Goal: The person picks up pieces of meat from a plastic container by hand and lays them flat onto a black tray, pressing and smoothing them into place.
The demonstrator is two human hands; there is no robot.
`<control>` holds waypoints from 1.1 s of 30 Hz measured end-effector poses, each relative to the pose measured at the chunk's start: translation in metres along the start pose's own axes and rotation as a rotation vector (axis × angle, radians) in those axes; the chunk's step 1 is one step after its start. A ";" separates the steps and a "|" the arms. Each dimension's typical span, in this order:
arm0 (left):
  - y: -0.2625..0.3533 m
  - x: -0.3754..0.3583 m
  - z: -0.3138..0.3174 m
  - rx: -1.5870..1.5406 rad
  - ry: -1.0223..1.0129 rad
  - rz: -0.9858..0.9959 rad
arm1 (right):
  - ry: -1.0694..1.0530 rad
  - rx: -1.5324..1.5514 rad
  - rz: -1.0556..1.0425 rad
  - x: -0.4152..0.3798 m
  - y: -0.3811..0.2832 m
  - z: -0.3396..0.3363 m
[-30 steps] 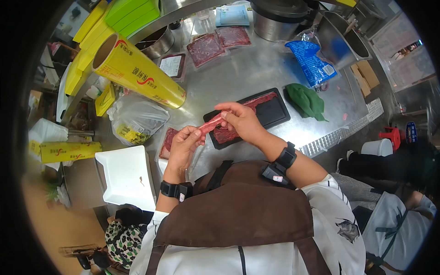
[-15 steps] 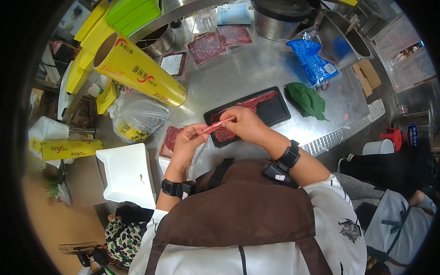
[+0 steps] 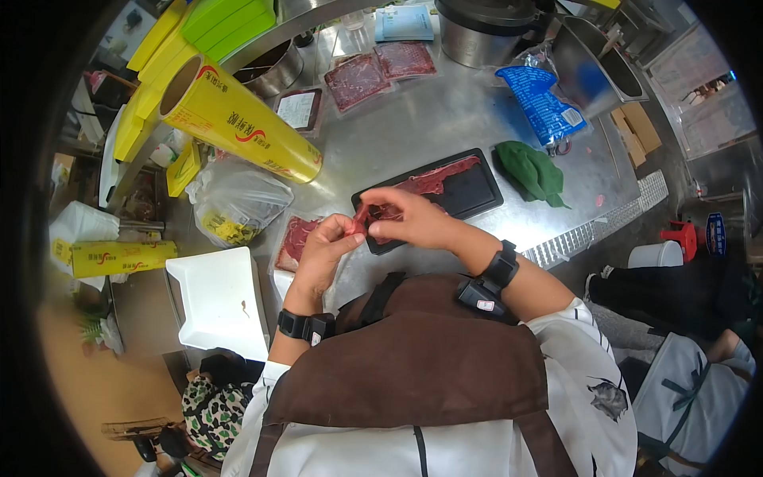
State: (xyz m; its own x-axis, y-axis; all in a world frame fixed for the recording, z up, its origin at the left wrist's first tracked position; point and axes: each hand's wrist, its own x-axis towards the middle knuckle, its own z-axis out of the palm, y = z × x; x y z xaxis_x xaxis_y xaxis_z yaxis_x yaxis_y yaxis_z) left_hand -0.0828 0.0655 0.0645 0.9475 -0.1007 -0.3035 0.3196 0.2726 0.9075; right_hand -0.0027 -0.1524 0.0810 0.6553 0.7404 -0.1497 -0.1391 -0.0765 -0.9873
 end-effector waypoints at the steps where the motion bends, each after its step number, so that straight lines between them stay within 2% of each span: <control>1: 0.004 0.001 0.003 -0.013 -0.024 0.006 | -0.029 -0.110 -0.082 0.003 0.000 0.005; 3: 0.010 0.002 0.008 -0.017 -0.049 0.015 | -0.014 -0.175 -0.183 0.008 -0.001 0.012; 6: 0.018 0.001 0.010 0.016 -0.042 0.023 | -0.043 0.186 0.092 0.012 -0.008 0.007; 12: 0.018 -0.003 0.006 0.049 -0.023 0.039 | -0.006 0.020 -0.030 0.014 0.006 0.006; 14: 0.014 -0.002 0.009 0.036 0.015 0.068 | 0.017 0.108 0.006 0.012 0.004 0.007; 18: 0.008 0.000 0.015 0.222 0.118 0.283 | 0.036 0.174 -0.086 0.011 0.007 0.006; 20: 0.005 0.001 0.012 0.410 0.165 0.341 | 0.035 0.256 0.006 0.004 0.000 0.004; 21: 0.005 0.002 0.012 0.395 0.182 0.326 | 0.035 0.297 0.051 0.002 -0.003 0.003; 26: -0.009 0.007 0.000 0.430 0.246 0.248 | 0.090 0.117 0.101 -0.003 0.008 -0.007; 30: -0.002 0.004 0.004 0.467 0.202 0.121 | 0.104 -0.030 0.149 -0.008 0.005 -0.011; 33: -0.001 0.005 0.003 0.422 0.149 0.043 | 0.154 0.053 0.028 -0.007 0.015 -0.013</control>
State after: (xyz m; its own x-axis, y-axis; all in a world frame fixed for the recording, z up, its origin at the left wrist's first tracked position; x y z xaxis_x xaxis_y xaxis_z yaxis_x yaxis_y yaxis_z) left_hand -0.0785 0.0620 0.0629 0.9605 0.0498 -0.2737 0.2780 -0.1435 0.9498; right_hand 0.0004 -0.1671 0.0664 0.7559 0.6273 -0.1873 -0.1950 -0.0573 -0.9791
